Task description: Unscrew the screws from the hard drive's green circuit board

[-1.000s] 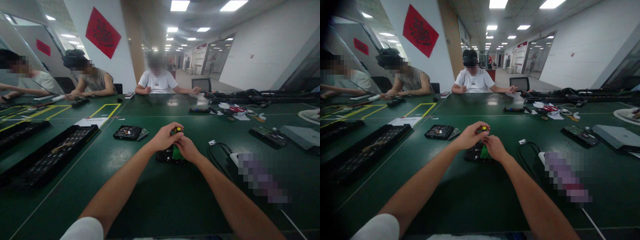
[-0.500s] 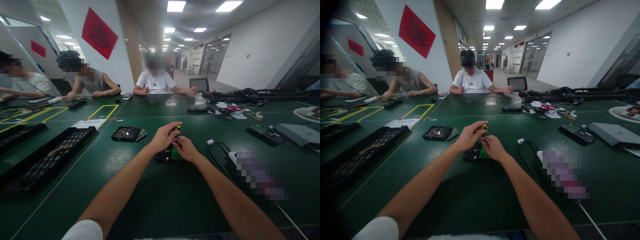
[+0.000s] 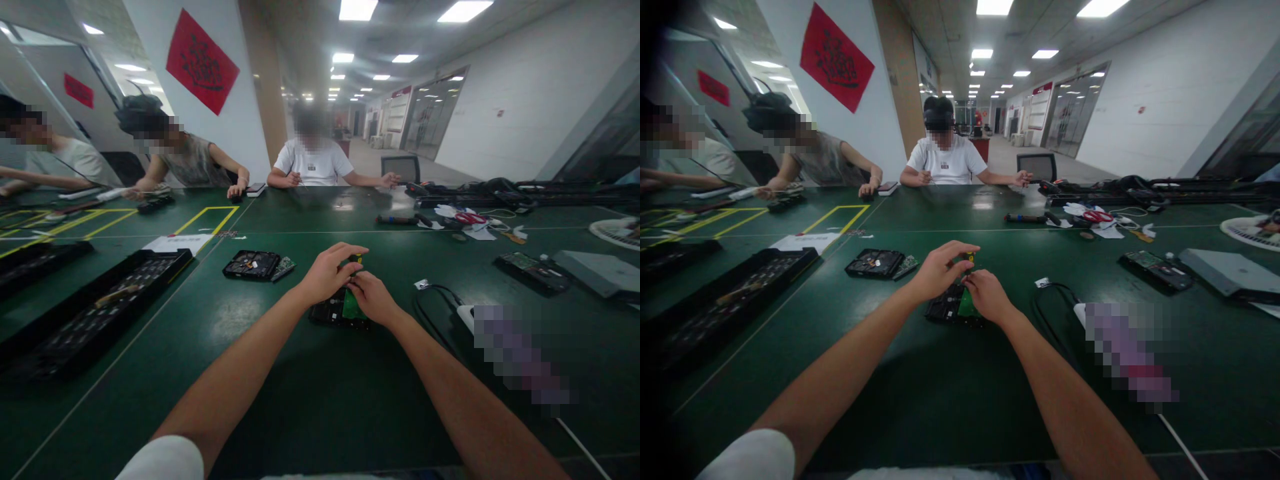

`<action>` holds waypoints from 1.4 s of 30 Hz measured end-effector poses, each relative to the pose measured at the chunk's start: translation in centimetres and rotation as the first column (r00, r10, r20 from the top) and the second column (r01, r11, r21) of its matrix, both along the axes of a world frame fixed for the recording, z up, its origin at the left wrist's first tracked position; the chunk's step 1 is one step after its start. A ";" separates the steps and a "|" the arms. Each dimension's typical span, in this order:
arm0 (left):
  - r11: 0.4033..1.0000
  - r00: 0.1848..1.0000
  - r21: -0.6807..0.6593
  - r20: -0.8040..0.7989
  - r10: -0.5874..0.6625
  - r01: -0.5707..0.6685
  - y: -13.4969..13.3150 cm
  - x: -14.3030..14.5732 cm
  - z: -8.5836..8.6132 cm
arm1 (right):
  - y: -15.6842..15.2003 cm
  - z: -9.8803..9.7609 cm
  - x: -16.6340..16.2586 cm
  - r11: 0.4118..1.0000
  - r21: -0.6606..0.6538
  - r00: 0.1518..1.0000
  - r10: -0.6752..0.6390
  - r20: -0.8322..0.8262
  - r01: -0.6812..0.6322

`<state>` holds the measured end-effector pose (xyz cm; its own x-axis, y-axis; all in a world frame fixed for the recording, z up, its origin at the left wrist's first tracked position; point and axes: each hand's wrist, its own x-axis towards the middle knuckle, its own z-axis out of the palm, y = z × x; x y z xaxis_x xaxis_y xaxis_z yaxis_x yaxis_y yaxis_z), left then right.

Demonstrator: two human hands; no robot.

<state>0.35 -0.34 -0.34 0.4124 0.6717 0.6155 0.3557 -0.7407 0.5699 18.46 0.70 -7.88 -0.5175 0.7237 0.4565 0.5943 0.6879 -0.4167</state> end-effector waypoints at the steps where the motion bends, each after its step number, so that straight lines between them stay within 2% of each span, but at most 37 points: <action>1: 0.999 1.000 0.017 -0.003 0.028 -0.028 0.0 0.0 0.0 | 0.0 0.0 0.0 1.000 -0.004 1.000 -0.007 -0.017 0.007; 5: 0.995 0.996 0.033 -0.005 0.091 -0.091 -0.1 0.0 0.0 | 0.0 -0.3 -0.1 0.999 -0.003 0.998 -0.038 -0.055 0.038; 7: 0.998 0.998 0.005 0.007 0.064 -0.064 -0.1 0.1 0.0 | 0.1 -0.3 -0.1 0.999 0.011 0.998 -0.033 -0.054 0.033; 10: 0.981 0.991 -0.156 0.085 -0.102 0.114 -0.1 0.1 0.0 | 0.1 -0.2 -0.1 0.999 0.022 0.999 -0.023 -0.045 0.024; 13: 0.881 0.940 -0.340 0.204 -0.272 0.329 0.1 -0.2 0.1 | 0.0 -0.1 -0.1 1.000 0.015 0.999 -0.017 -0.028 0.018; 16: 0.821 0.910 -0.401 0.254 -0.327 0.407 0.2 -0.7 0.5 | -0.1 -0.1 -0.1 0.999 0.018 0.999 -0.034 -0.013 0.034; 18: 0.802 0.902 -0.417 0.257 -0.347 0.427 0.2 -0.9 0.7 | -0.1 -0.1 -0.1 0.999 0.018 0.999 -0.047 -0.006 0.047; 21: 0.842 0.926 -0.393 0.231 -0.299 0.370 0.2 -0.8 0.5 | 0.0 -0.2 -0.2 0.999 0.011 0.999 -0.051 -0.016 0.051; 23: 0.904 0.962 -0.344 0.183 -0.202 0.255 0.2 -0.5 0.2 | 0.0 -0.3 -0.3 0.999 0.010 0.998 -0.043 -0.038 0.044; 25: 0.968 0.990 -0.232 0.123 -0.064 0.091 0.1 -0.1 -0.2 | 0.0 -0.3 -0.3 0.999 0.012 0.998 -0.030 -0.055 0.031; 27: 0.991 0.997 -0.131 0.078 0.031 -0.020 0.0 0.2 -0.4 | 0.0 -0.4 -0.3 1.000 0.015 0.998 -0.018 -0.060 0.019; 28: 0.993 0.997 -0.118 0.068 0.033 -0.025 0.0 0.2 -0.4 | 0.0 -0.4 -0.2 1.000 0.017 0.998 -0.012 -0.059 0.013; 30: 0.979 0.993 -0.187 0.092 -0.069 0.085 -0.1 0.2 -0.3 | 0.0 -0.4 -0.1 1.000 0.022 0.999 -0.005 -0.048 0.006; 33: 0.883 0.940 -0.331 0.190 -0.282 0.332 0.1 -0.1 -0.2 | 0.1 -0.4 0.0 0.999 0.030 0.999 -0.021 -0.035 0.022; 35: 0.860 0.929 -0.356 0.203 -0.310 0.366 0.3 -0.2 -0.2 | 0.0 -0.3 0.0 0.999 0.028 0.999 -0.028 -0.034 0.029; 37: 0.900 0.954 -0.327 0.183 -0.237 0.287 0.4 -0.1 -0.4 | 0.0 -0.3 0.0 1.000 0.023 0.999 -0.016 -0.035 0.017; 40: 0.977 0.989 -0.201 0.144 -0.037 0.065 0.4 0.0 -0.4 | -0.1 -0.2 -0.2 1.000 0.015 0.999 -0.005 -0.042 0.006; 42: 0.992 0.991 -0.118 0.115 0.066 -0.053 0.2 0.0 -0.3 | -0.1 -0.2 -0.2 1.000 0.007 0.999 -0.008 -0.044 0.009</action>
<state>0.36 -0.10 -0.63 0.2985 0.7614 0.5754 0.3223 -0.6479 0.6901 18.25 0.59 -8.05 -0.4905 0.7248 0.4838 0.5812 0.6858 -0.4381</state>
